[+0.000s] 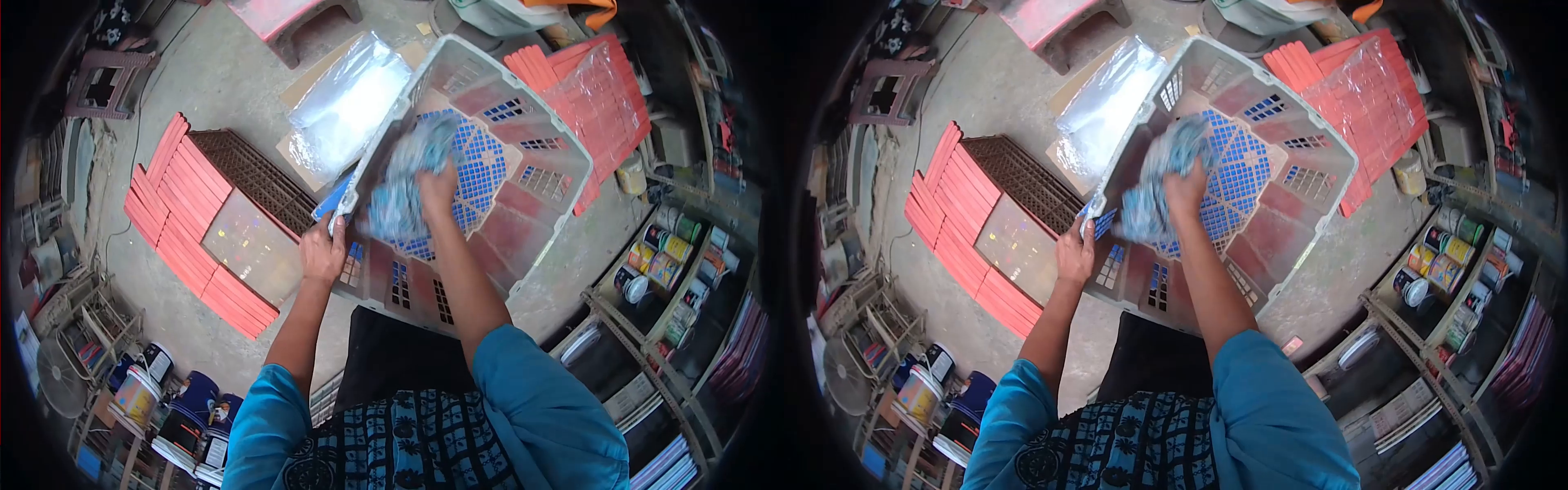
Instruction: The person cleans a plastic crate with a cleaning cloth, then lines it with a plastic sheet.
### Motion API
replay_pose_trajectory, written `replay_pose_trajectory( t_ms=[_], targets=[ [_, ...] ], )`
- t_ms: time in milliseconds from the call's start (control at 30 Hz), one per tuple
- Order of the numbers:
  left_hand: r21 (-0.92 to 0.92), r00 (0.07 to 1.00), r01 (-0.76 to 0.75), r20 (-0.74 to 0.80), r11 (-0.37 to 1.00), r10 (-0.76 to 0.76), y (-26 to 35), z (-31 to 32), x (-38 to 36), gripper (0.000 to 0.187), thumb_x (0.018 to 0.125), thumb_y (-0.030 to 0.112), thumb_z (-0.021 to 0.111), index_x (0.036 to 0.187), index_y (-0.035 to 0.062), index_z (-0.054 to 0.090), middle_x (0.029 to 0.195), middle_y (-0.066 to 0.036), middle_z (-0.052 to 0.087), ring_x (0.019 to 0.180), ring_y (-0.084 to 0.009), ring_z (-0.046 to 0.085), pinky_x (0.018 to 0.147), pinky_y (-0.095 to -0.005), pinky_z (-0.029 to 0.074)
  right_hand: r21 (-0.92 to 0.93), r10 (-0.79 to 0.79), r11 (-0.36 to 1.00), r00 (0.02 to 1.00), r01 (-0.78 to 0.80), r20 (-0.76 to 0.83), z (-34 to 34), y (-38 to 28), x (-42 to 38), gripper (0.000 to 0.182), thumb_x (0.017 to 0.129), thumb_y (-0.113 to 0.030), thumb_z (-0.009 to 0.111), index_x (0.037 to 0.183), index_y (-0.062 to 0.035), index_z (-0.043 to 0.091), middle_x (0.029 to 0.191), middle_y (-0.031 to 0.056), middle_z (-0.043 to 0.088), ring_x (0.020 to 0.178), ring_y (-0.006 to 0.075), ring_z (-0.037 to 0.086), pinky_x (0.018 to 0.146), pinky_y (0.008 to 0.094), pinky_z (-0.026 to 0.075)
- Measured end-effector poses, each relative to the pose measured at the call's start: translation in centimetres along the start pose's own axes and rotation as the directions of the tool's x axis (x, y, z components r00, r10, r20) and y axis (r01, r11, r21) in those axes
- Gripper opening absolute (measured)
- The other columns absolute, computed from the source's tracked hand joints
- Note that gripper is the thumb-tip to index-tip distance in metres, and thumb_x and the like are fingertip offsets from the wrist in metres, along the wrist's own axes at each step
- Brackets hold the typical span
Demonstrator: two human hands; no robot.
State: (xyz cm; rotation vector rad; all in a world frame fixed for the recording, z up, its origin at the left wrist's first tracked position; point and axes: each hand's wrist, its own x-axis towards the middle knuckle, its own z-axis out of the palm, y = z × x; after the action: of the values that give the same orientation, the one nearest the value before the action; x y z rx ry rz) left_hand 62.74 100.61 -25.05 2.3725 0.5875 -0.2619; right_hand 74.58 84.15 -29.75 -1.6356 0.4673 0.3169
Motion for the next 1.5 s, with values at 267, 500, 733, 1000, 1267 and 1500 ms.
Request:
replay_pose_trajectory(
  t_ms=[267, 500, 733, 1000, 1267, 1500],
  targets=[
    [0.017, 0.996, -0.077, 0.046, 0.997, 0.076, 0.3, 0.1, 0.8, 0.041, 0.085, 0.03, 0.046, 0.112, 0.0003, 0.05, 0.086, -0.025, 0.058, 0.081, -0.0396, 0.055, 0.073, -0.0449, 0.042, -0.67, 0.06, 0.735, 0.974, 0.106, 0.22, 0.4, 7.8, -5.1, 0.059, 0.062, -0.013, 0.063, 0.118, -0.011, 0.046, 0.113, 0.025, 0.049, 0.102, 0.041, 0.049, 0.087, 0.0431, 0.041],
    [-0.038, 0.969, -0.248, -0.009, 0.968, 0.248, 5.2, 0.5, 3.7, 0.057, 0.081, 0.032, 0.051, 0.129, 0.0073, 0.032, 0.098, -0.025, 0.055, 0.09, -0.0404, 0.053, 0.08, -0.0449, 0.041, -0.665, -0.036, 0.743, 0.997, 0.07, 0.064, 0.1, 3.5, 1.0, 0.049, 0.063, -0.013, 0.059, 0.111, -0.0071, 0.053, 0.099, 0.0223, 0.058, 0.095, 0.0359, 0.054, 0.084, 0.0394, 0.043],
    [-0.047, 0.97, -0.244, 0.009, 0.969, 0.245, 5.1, 0.4, 3.9, 0.056, 0.082, 0.03, 0.05, 0.131, 0.0103, 0.031, 0.092, -0.025, 0.055, 0.085, -0.0404, 0.053, 0.077, -0.0451, 0.041, -0.127, 0.137, 0.984, 0.988, -0.128, 0.069, -3.5, -0.8, 6.3, 0.044, 0.059, -0.006, 0.058, 0.103, 0.0038, 0.055, 0.092, 0.0162, 0.06, 0.087, 0.0247, 0.056, 0.078, 0.0299, 0.044],
    [-0.055, 0.974, -0.195, 0.103, 0.979, 0.2, 4.6, 0.3, 3.6, 0.062, 0.079, 0.035, 0.051, 0.132, 0.0119, 0.028, 0.104, -0.025, 0.054, 0.098, -0.038, 0.051, 0.096, -0.0486, 0.029, -0.524, -0.226, 0.848, 0.951, 0.085, -0.212, 1.7, -3.3, 15.5, 0.038, 0.064, -0.011, 0.056, 0.102, -0.0052, 0.059, 0.092, 0.0223, 0.06, 0.088, 0.0373, 0.056, 0.078, 0.038, 0.043],
    [-0.073, 0.971, -0.221, 0.081, 0.972, 0.227, 4.5, 0.5, 4.3, 0.062, 0.079, 0.036, 0.05, 0.132, 0.0115, 0.029, 0.107, -0.024, 0.053, 0.102, -0.0373, 0.049, 0.098, -0.0487, 0.026, -0.013, -0.306, 0.952, 0.949, 0.306, -0.074, -1.7, -9.0, 10.2, 0.037, 0.062, -0.003, 0.061, 0.099, -0.0013, 0.058, 0.082, 0.0195, 0.06, 0.08, 0.0313, 0.059, 0.073, 0.0328, 0.044],
    [-0.086, 0.978, -0.181, 0.084, 0.98, 0.189, 4.2, 0.1, 4.3, 0.062, 0.08, 0.039, 0.048, 0.132, 0.0107, 0.028, 0.111, -0.023, 0.052, 0.103, -0.0385, 0.048, 0.097, -0.0494, 0.026, -0.528, -0.438, 0.777, 0.897, 0.342, -0.064, 0.7, -2.2, 5.9, 0.039, 0.062, 0.0, 0.057, 0.1, 0.0016, 0.054, 0.09, 0.0201, 0.059, 0.087, 0.0324, 0.056, 0.078, 0.037, 0.042]
  ],
)
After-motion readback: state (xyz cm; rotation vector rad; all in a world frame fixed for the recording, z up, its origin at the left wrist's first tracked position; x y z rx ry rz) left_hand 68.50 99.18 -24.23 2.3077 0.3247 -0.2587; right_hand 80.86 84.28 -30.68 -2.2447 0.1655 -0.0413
